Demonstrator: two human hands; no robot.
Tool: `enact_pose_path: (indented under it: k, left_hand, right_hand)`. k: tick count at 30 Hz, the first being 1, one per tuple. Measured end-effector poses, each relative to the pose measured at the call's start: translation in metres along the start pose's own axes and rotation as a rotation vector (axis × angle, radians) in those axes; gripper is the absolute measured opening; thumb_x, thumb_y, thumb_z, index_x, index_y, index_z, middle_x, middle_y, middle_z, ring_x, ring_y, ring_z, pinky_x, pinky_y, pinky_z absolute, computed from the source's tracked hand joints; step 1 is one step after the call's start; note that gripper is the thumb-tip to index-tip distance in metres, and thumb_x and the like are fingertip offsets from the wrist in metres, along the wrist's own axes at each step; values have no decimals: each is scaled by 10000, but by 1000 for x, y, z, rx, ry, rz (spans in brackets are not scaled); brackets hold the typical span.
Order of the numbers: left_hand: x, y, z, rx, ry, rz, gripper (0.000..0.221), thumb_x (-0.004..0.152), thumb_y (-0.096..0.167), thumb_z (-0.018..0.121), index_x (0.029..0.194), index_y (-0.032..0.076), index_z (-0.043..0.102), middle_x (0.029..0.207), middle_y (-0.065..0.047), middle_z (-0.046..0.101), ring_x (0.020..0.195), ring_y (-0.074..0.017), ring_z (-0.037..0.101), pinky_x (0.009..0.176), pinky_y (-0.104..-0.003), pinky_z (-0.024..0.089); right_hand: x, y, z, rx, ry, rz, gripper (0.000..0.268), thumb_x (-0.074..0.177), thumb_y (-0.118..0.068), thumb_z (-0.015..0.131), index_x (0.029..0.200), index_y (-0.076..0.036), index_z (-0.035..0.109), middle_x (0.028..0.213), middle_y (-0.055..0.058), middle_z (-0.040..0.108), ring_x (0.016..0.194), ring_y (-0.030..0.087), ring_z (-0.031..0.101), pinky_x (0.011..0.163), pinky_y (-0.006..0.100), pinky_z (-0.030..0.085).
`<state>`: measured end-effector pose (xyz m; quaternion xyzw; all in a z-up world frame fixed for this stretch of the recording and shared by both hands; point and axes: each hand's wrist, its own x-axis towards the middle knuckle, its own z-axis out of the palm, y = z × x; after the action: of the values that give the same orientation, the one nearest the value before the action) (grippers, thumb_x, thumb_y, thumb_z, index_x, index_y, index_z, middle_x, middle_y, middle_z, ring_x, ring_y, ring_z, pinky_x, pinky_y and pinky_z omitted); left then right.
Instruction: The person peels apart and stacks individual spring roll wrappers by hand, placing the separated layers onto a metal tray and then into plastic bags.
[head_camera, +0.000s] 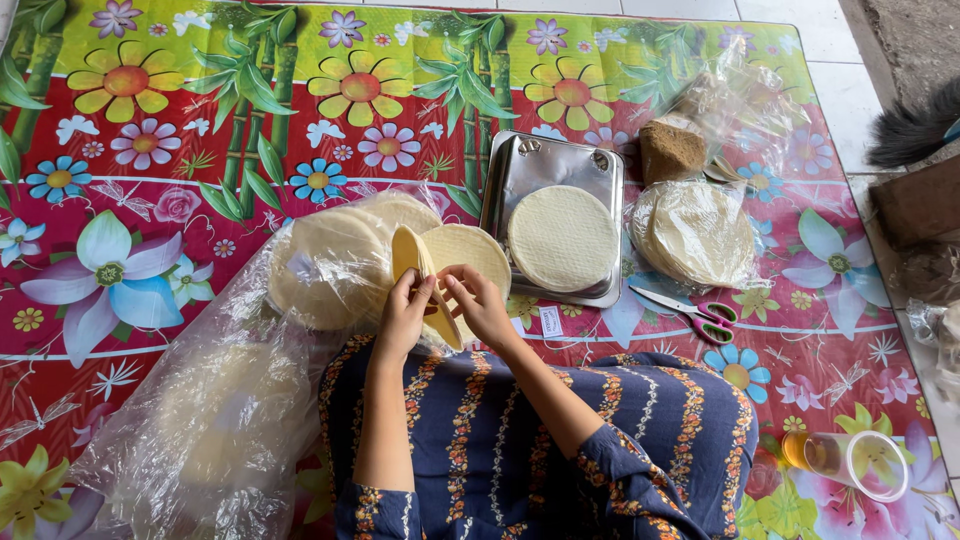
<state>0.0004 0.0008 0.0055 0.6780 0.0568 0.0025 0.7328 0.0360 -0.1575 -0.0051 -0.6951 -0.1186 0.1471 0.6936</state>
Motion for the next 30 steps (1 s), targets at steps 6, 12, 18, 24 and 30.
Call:
enact_pose_path:
  k: [6,12,18,24,30]
  left_hand:
    - [1,-6,-2,-7,-44,48,259,1083,227,557,911,34,579,778,14,572,720,-46,513,668,-247,462]
    - [-2,4,-1,172,6,29,252,1043,259,564,936,34,599,749,-6,624,683,-64,546,636,-266,465]
    - [-4,9,0,214,34,13,304,1041,315,578,954,27,627,749,-49,644,681,-105,564,639,-291,470]
    - [-3,0,1,441,149,64,354,1015,340,587,1016,-13,577,881,-167,679,799,-313,676,707,-410,527]
    - [0,-9,-10,542,179,-14,301,986,264,521,1059,-18,599,962,-258,706,882,-415,708,783,-481,537]
  right_hand:
    - [2,2,2,10,0,17,355,1057,-315,554,1194,3,634,961,80,696,894,129,690,639,292,606]
    - [3,-3,2,-51,-5,7,298,1038,-260,591,1126,20,646,919,81,688,824,125,685,579,284,606]
    - [4,-2,2,-54,8,2,255,1027,-205,597,1108,32,646,884,86,686,782,130,679,570,283,602]
    - [3,3,9,-97,60,-41,199,1011,-129,589,1055,55,652,861,108,699,730,141,688,556,289,606]
    - [18,40,-13,150,360,172,200,1004,-115,483,1054,44,593,813,130,672,570,188,673,421,314,523]
